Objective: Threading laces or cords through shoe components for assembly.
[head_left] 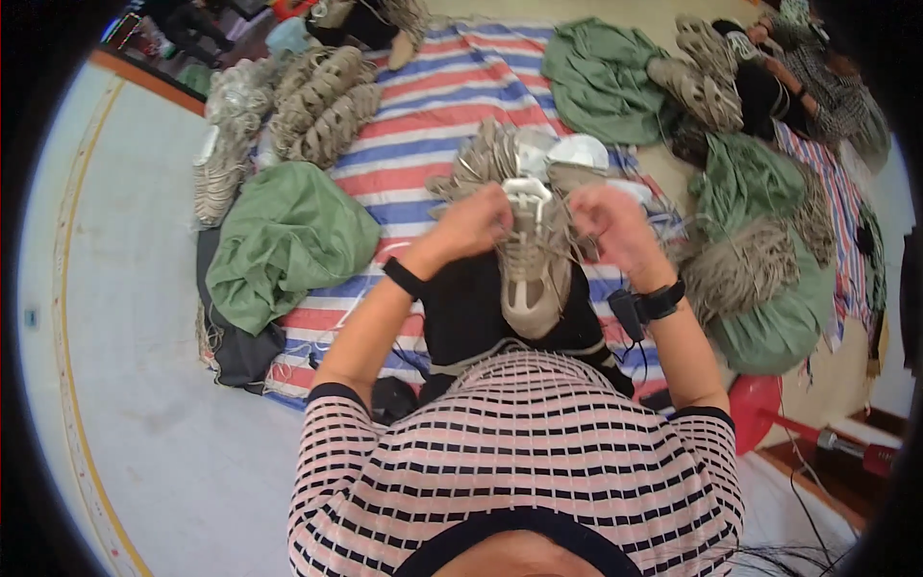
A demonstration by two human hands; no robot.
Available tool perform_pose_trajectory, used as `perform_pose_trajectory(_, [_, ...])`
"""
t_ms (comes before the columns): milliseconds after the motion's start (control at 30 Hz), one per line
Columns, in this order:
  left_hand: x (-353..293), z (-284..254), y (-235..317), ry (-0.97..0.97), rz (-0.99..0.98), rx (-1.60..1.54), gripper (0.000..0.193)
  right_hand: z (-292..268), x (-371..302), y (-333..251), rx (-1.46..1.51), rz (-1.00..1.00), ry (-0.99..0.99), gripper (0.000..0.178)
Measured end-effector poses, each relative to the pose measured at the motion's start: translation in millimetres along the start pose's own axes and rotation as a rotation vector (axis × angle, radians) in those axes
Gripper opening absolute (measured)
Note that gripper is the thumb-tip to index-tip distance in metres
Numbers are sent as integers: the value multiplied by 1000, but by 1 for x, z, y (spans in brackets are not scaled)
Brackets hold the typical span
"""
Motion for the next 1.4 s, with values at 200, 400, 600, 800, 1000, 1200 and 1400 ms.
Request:
perform_pose_trajectory(200, [-19, -31, 3, 137, -145, -89, 21, -158, -107, -47, 394, -477, 667, 33])
perform_pose_trajectory(400, [-23, -4, 5, 270, -194, -253, 19, -276, -196, -22, 567, -605, 1131, 34])
perform_pose_trajectory(600, [-18, 9, 17, 237, 157, 170, 17, -73, -43, 0, -377, -176, 615, 24])
perform_pose_trajectory(800, [-5, 11, 22, 81, 181, 303, 11, 26, 27, 33, -1632, -348, -129, 12])
perform_pose_trajectory(1000, [1, 22, 33, 102, 64, 372, 14, 14, 29, 32, -1667, -309, -143, 8])
perform_pose_trajectory(1200, [-7, 42, 28, 223, 43, 409, 22, 31, 40, 45, -1917, -232, -179, 8])
perform_pose_trajectory(1400, [-8, 43, 22, 292, -179, 106, 15, 44, 27, 53, -1609, -111, -13, 27])
Point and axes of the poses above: each hand's wrist, its own x-axis towards the middle knuckle, its own z-axis out of the palm, y = z × x, the point moved 1 cm from there along x, towards the middle knuckle, and after that the axes turned 2 degrees about z, right-handed, at the moved point
